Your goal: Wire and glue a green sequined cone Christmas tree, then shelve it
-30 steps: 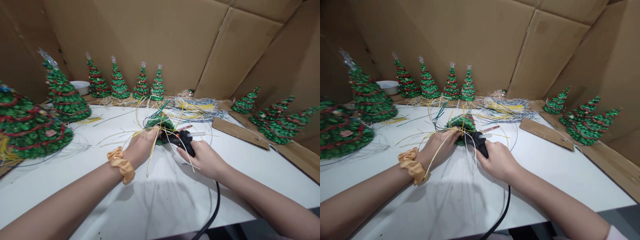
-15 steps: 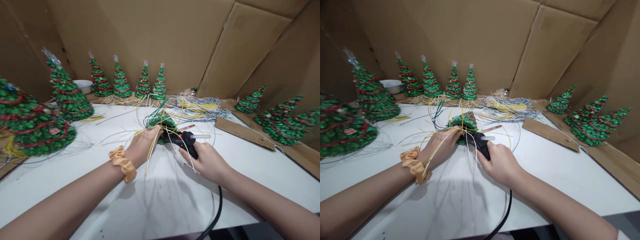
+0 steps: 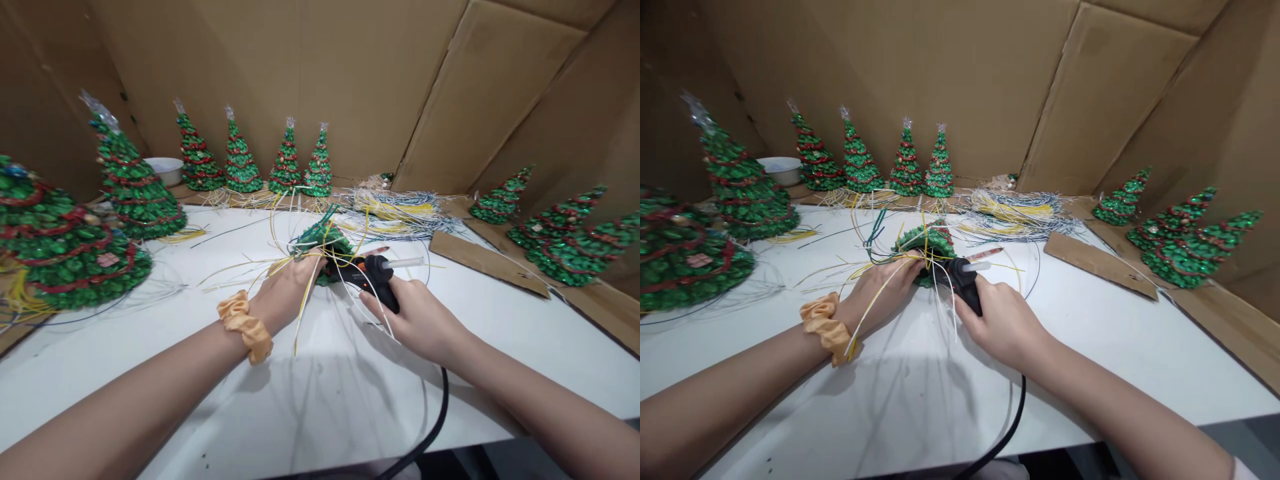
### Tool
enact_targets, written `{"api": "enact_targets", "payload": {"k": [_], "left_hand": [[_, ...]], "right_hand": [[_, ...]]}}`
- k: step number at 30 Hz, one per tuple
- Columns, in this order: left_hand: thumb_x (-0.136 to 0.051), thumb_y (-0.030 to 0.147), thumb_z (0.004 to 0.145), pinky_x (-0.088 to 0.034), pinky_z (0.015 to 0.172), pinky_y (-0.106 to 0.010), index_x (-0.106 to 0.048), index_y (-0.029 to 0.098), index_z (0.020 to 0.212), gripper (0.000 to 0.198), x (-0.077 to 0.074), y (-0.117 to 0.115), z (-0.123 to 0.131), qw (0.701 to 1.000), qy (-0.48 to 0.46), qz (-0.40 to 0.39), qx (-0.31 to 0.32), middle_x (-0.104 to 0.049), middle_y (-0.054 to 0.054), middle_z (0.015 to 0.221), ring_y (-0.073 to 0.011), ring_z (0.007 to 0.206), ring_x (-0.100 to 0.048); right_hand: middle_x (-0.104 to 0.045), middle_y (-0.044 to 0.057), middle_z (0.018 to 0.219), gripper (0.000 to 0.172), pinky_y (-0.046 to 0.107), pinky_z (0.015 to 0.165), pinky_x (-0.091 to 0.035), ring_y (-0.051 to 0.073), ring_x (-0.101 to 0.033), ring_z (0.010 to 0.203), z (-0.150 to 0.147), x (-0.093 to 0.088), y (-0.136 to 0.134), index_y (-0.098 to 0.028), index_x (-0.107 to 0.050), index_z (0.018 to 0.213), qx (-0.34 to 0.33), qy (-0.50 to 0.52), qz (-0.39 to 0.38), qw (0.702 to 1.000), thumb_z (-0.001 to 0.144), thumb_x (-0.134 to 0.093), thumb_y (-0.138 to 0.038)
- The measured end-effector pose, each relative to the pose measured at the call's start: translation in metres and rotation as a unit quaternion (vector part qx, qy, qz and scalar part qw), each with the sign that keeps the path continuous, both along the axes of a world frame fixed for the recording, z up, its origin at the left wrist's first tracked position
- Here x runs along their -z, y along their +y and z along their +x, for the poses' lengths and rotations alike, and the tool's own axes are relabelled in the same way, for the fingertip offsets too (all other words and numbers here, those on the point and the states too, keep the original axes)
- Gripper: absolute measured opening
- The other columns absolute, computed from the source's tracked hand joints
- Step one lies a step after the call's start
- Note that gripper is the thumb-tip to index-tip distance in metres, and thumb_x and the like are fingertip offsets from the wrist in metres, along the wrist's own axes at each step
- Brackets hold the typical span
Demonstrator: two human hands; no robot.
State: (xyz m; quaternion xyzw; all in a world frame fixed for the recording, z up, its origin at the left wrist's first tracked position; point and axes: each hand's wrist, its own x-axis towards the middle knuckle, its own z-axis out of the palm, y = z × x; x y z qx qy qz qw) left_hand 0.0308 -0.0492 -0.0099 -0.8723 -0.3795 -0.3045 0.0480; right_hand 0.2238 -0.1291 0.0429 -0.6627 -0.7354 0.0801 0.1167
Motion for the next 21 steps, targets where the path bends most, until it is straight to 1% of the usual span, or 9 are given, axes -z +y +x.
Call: {"api": "enact_targets", "payload": {"k": [3,6,10,15,19,21], "left_hand": [[-0.030,0.028,0.092,-0.027,0.051,-0.024,-0.049,0.018,0.084,0.023,0.0002,-0.0011,0.0000,1.000,-0.008,-0.016,-0.006,-0.052,0.000,0.066,-0.0114,0.054,-0.045],[-0.029,0.028,0.092,-0.026,0.050,-0.025,-0.049,0.019,0.085,0.024,-0.0004,-0.0027,0.0002,0.999,0.004,-0.033,-0.020,-0.050,0.001,0.065,-0.0117,0.052,-0.042],[-0.029,0.027,0.092,-0.026,0.050,-0.024,-0.049,0.018,0.084,0.023,-0.0001,-0.0025,0.0007,1.000,0.002,-0.026,-0.009,-0.050,0.001,0.066,-0.0112,0.053,-0.043],[-0.029,0.026,0.092,-0.028,0.051,-0.024,-0.049,0.018,0.084,0.023,0.0017,-0.0003,0.0002,1.000,-0.007,-0.021,0.002,-0.052,0.000,0.068,-0.0111,0.055,-0.045],[-0.027,0.032,0.093,-0.026,0.049,-0.025,-0.049,0.019,0.086,0.027,0.0017,-0.0014,-0.0006,0.999,0.006,-0.044,-0.029,-0.053,0.000,0.069,-0.0122,0.055,-0.045],[-0.026,0.032,0.093,-0.026,0.050,-0.026,-0.049,0.019,0.085,0.027,0.0007,-0.0026,-0.0007,0.998,0.008,-0.055,-0.029,-0.052,0.000,0.069,-0.0123,0.054,-0.044]], "right_hand": [[-0.053,0.004,0.056,0.029,0.023,0.047,-0.026,0.016,-0.048,0.050,0.0001,0.0004,0.0005,-0.018,-0.047,0.068,-0.006,0.009,0.003,1.000,0.083,-0.040,-0.042],[-0.050,0.002,0.053,0.029,0.023,0.045,-0.024,0.013,-0.044,0.046,-0.0006,0.0002,0.0012,-0.019,-0.044,0.065,-0.009,0.022,-0.001,1.000,0.082,-0.042,-0.041],[-0.046,0.001,0.051,0.030,0.022,0.045,-0.023,0.012,-0.041,0.045,-0.0011,-0.0008,0.0020,-0.020,-0.040,0.060,-0.012,0.042,-0.014,0.999,0.082,-0.042,-0.041],[-0.047,0.001,0.051,0.032,0.023,0.046,-0.023,0.013,-0.041,0.046,-0.0012,-0.0009,0.0032,-0.020,-0.041,0.060,-0.005,0.012,-0.005,1.000,0.082,-0.042,-0.042],[-0.047,0.002,0.050,0.033,0.024,0.045,-0.022,0.013,-0.041,0.045,-0.0014,0.0000,0.0037,-0.019,-0.046,0.061,-0.013,-0.020,0.009,1.000,0.082,-0.042,-0.043],[-0.048,0.003,0.050,0.034,0.024,0.045,-0.023,0.014,-0.042,0.045,-0.0015,0.0005,0.0037,-0.018,-0.048,0.061,-0.014,-0.033,0.016,0.999,0.082,-0.041,-0.044]]}}
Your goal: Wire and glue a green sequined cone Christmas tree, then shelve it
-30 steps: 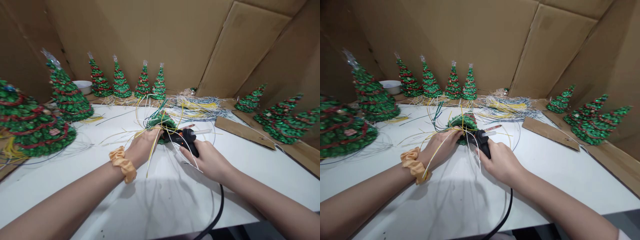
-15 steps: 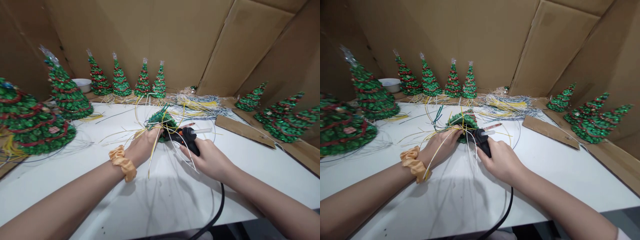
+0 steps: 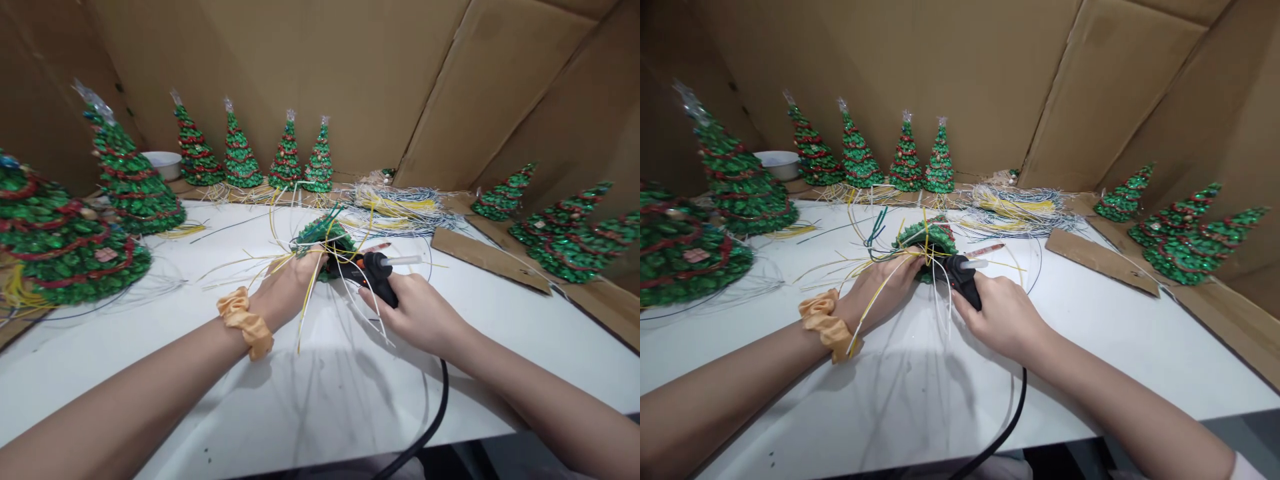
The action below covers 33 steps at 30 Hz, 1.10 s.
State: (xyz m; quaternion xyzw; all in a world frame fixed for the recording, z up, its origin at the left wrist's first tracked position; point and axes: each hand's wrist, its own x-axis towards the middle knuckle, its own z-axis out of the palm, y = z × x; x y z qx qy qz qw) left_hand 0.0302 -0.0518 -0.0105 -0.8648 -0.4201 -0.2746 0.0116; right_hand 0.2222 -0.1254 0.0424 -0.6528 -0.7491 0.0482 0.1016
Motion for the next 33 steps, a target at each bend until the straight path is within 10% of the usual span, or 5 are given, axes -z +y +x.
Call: {"api": "enact_targets", "payload": {"k": [23,33], "left_hand": [[-0.027,0.030,0.092,-0.026,0.050,-0.026,-0.048,0.019,0.085,0.025,0.000,0.000,0.000,1.000,0.006,0.009,0.002,-0.052,0.001,0.068,-0.0125,0.054,-0.045],[-0.028,0.033,0.092,-0.028,0.052,-0.025,-0.049,0.020,0.088,0.026,0.001,0.000,0.001,0.999,-0.014,-0.033,-0.005,-0.054,0.001,0.073,-0.0127,0.060,-0.047]], "right_hand": [[-0.051,0.001,0.055,0.026,0.021,0.044,-0.026,0.011,-0.041,0.047,0.003,-0.010,0.006,-0.017,-0.052,0.071,-0.020,0.108,-0.035,0.993,0.082,-0.044,-0.039],[-0.052,0.002,0.057,0.026,0.022,0.044,-0.023,0.011,-0.040,0.046,-0.003,-0.037,0.015,-0.018,-0.048,0.069,-0.046,-0.024,-0.058,0.997,0.083,-0.042,-0.038]]}}
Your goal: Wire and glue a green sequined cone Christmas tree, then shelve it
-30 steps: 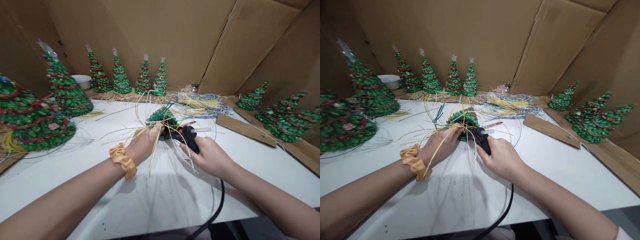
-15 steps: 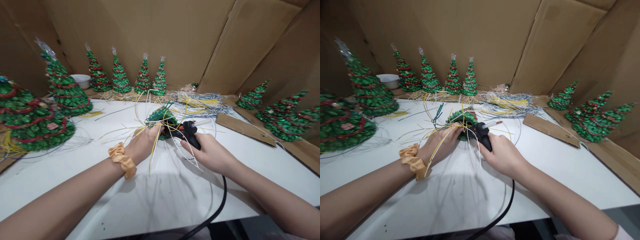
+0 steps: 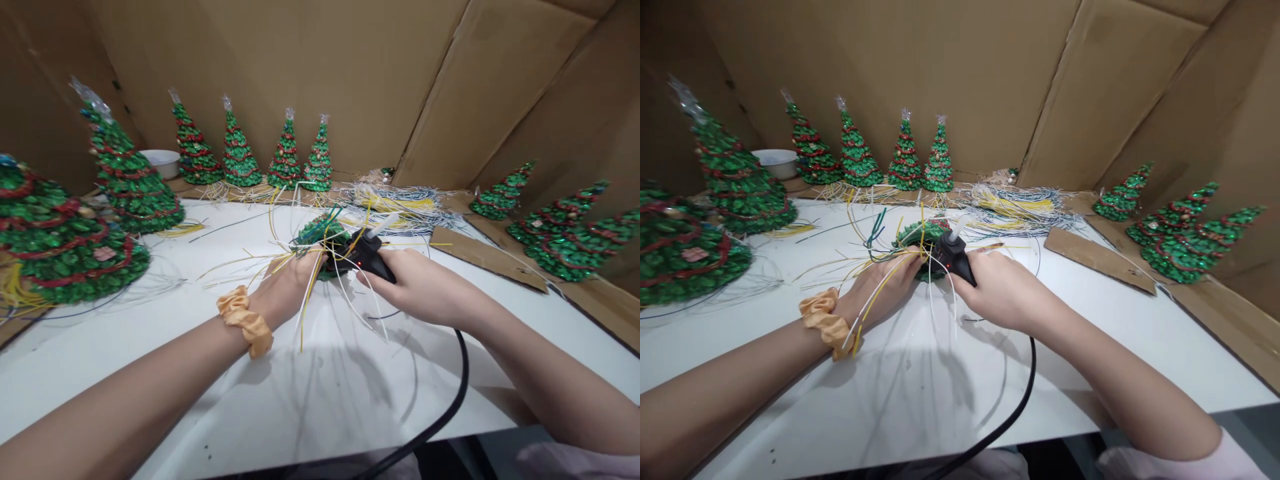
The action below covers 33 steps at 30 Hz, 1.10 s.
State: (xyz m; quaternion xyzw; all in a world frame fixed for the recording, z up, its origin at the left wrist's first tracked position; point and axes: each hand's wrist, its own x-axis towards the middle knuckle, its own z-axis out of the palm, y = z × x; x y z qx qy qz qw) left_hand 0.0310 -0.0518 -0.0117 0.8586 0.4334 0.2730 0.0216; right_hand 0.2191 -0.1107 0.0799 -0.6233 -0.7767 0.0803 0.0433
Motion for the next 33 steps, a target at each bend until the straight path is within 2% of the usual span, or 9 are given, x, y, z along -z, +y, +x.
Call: {"api": "enact_targets", "payload": {"k": [4,8,13,16,20,25,29,33], "left_hand": [[-0.028,0.034,0.092,-0.027,0.052,-0.026,-0.049,0.021,0.085,0.026,0.000,0.000,0.000,1.000,0.000,-0.008,-0.003,-0.051,0.002,0.070,-0.0125,0.056,-0.044],[-0.030,0.030,0.092,-0.029,0.052,-0.026,-0.048,0.021,0.087,0.021,-0.003,-0.002,0.000,0.999,0.004,0.034,0.016,-0.052,0.001,0.069,-0.0135,0.057,-0.046],[-0.029,0.029,0.092,-0.032,0.051,-0.026,-0.050,0.019,0.088,0.024,-0.009,-0.004,0.002,0.997,0.024,0.067,0.011,-0.057,-0.001,0.071,-0.0142,0.057,-0.052],[-0.030,0.029,0.091,-0.037,0.053,-0.025,-0.051,0.018,0.089,0.024,-0.010,-0.006,0.002,0.997,0.032,0.077,-0.001,-0.060,-0.003,0.077,-0.0158,0.063,-0.058],[-0.029,0.028,0.090,-0.045,0.059,-0.027,-0.055,0.016,0.094,0.028,-0.008,-0.006,-0.001,0.997,0.052,0.063,0.001,-0.063,-0.006,0.084,-0.0187,0.073,-0.062],[-0.036,0.027,0.087,-0.046,0.057,-0.027,-0.055,0.018,0.103,0.026,-0.005,-0.009,-0.006,0.995,0.046,0.092,0.003,-0.064,-0.007,0.091,-0.0192,0.073,-0.063],[-0.038,0.028,0.087,-0.045,0.056,-0.024,-0.056,0.019,0.096,0.022,-0.008,-0.012,-0.007,0.995,0.039,0.089,0.003,-0.064,-0.003,0.077,-0.0156,0.062,-0.061],[-0.039,0.029,0.087,-0.046,0.060,-0.024,-0.056,0.020,0.099,0.022,-0.007,-0.011,-0.010,0.996,0.069,0.057,-0.005,-0.065,-0.003,0.085,-0.0153,0.069,-0.062]], "right_hand": [[-0.057,0.006,0.063,0.027,0.024,0.047,-0.024,0.014,-0.047,0.050,-0.006,-0.002,-0.003,-0.017,-0.051,0.074,0.004,-0.054,0.021,0.998,0.083,-0.042,-0.040],[-0.060,0.009,0.071,0.028,0.026,0.050,-0.025,0.018,-0.052,0.058,-0.005,0.000,-0.007,-0.016,-0.053,0.078,-0.002,-0.072,0.047,0.996,0.084,-0.040,-0.040],[-0.056,0.003,0.062,0.027,0.023,0.047,-0.027,0.012,-0.048,0.051,0.012,-0.006,-0.011,-0.017,-0.051,0.070,0.000,0.044,0.042,0.998,0.082,-0.044,-0.041],[-0.047,-0.003,0.050,0.031,0.022,0.041,-0.027,0.009,-0.042,0.041,0.032,-0.009,-0.015,-0.018,-0.050,0.069,0.034,0.160,-0.029,0.986,0.080,-0.047,-0.046],[-0.043,-0.006,0.045,0.036,0.020,0.036,-0.028,0.007,-0.039,0.036,0.069,0.000,-0.016,-0.017,-0.049,0.074,0.063,0.314,-0.171,0.932,0.078,-0.050,-0.053],[-0.042,-0.006,0.043,0.039,0.019,0.035,-0.025,0.007,-0.037,0.036,0.121,0.026,-0.011,-0.017,-0.047,0.075,0.045,0.430,-0.259,0.864,0.074,-0.055,-0.056],[-0.039,-0.006,0.042,0.035,0.021,0.035,-0.022,0.007,-0.034,0.034,0.148,0.046,-0.011,-0.019,-0.048,0.071,0.090,0.528,-0.245,0.808,0.073,-0.058,-0.052],[-0.035,-0.006,0.043,0.030,0.023,0.035,-0.022,0.008,-0.032,0.035,0.153,0.060,-0.007,-0.020,-0.050,0.067,0.170,0.628,-0.152,0.744,0.075,-0.056,-0.048]]}}
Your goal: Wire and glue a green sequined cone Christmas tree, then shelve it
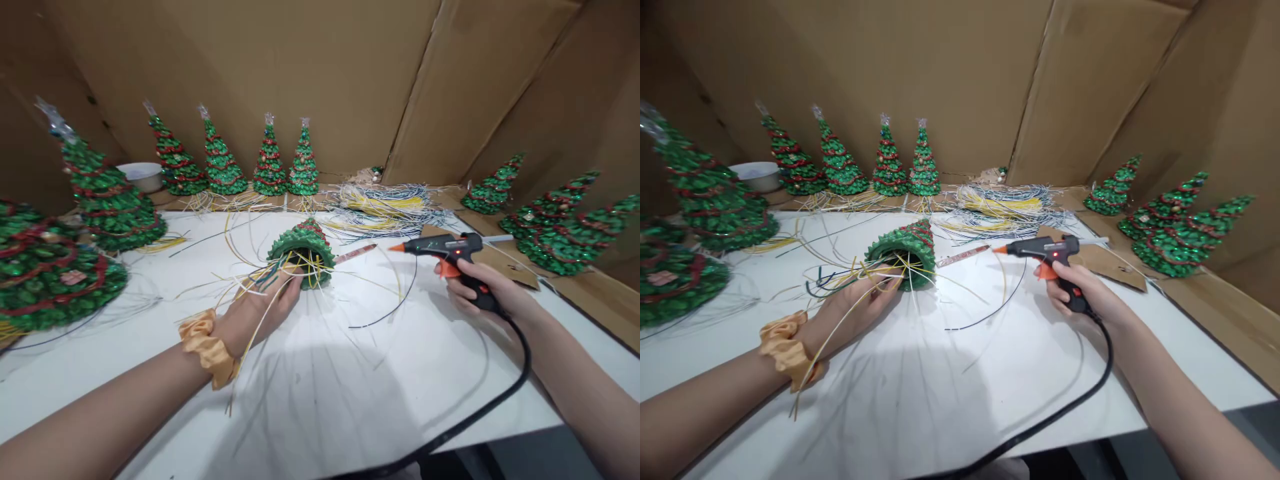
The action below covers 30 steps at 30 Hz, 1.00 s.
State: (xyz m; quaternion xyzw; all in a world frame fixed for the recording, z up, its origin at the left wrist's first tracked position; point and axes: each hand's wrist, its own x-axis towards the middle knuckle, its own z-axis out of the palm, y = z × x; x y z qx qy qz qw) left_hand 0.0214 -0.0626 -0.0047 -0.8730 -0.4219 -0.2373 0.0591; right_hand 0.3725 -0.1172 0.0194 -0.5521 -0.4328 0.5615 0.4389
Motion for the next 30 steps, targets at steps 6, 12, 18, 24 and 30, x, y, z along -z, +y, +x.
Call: {"api": "enact_targets", "payload": {"k": [6,12,18,24,30], "left_hand": [[-0.031,0.033,0.089,-0.047,0.068,-0.029,-0.053,0.019,0.105,0.031,-0.001,0.000,0.001,0.999,0.005,-0.037,-0.018,-0.063,-0.005,0.098,-0.0186,0.079,-0.062],[-0.024,0.032,0.092,-0.046,0.082,-0.033,-0.050,0.019,0.109,0.034,0.001,0.000,-0.001,0.999,0.007,-0.042,0.018,-0.061,-0.005,0.104,-0.0184,0.090,-0.060],[-0.033,0.028,0.089,-0.045,0.080,-0.031,-0.051,0.020,0.101,0.023,0.000,0.001,0.004,0.997,-0.028,-0.066,0.017,-0.061,-0.003,0.096,-0.0166,0.084,-0.058],[-0.037,0.029,0.088,-0.044,0.078,-0.031,-0.050,0.021,0.100,0.019,0.000,0.006,0.002,0.993,-0.031,-0.114,0.031,-0.058,-0.002,0.091,-0.0165,0.083,-0.057],[-0.034,0.029,0.090,-0.045,0.087,-0.035,-0.049,0.020,0.110,0.027,-0.001,0.001,0.001,0.995,-0.031,-0.086,0.034,-0.059,-0.006,0.107,-0.0196,0.096,-0.057]], "right_hand": [[-0.037,-0.003,0.059,0.016,0.022,0.043,-0.037,0.009,-0.040,0.049,-0.013,0.002,0.008,-0.020,-0.046,0.063,0.120,0.134,0.052,0.982,0.070,-0.057,-0.030],[-0.050,0.000,0.076,0.020,0.017,0.057,-0.048,0.010,-0.052,0.066,-0.020,-0.003,0.005,-0.014,-0.061,0.073,0.187,0.185,0.027,0.964,0.054,-0.067,-0.019],[-0.053,0.000,0.073,0.023,0.017,0.059,-0.051,0.010,-0.054,0.066,-0.018,-0.002,0.008,-0.013,-0.063,0.066,0.188,0.172,0.041,0.966,0.044,-0.070,-0.013],[-0.055,0.001,0.075,0.021,0.016,0.059,-0.053,0.011,-0.058,0.069,-0.013,0.000,0.009,-0.014,-0.063,0.067,0.226,0.159,0.028,0.961,0.047,-0.065,-0.012],[-0.060,0.003,0.086,0.020,0.018,0.056,-0.054,0.013,-0.062,0.073,-0.005,0.008,0.014,-0.017,-0.058,0.077,0.249,0.104,0.020,0.963,0.059,-0.062,-0.010]]}}
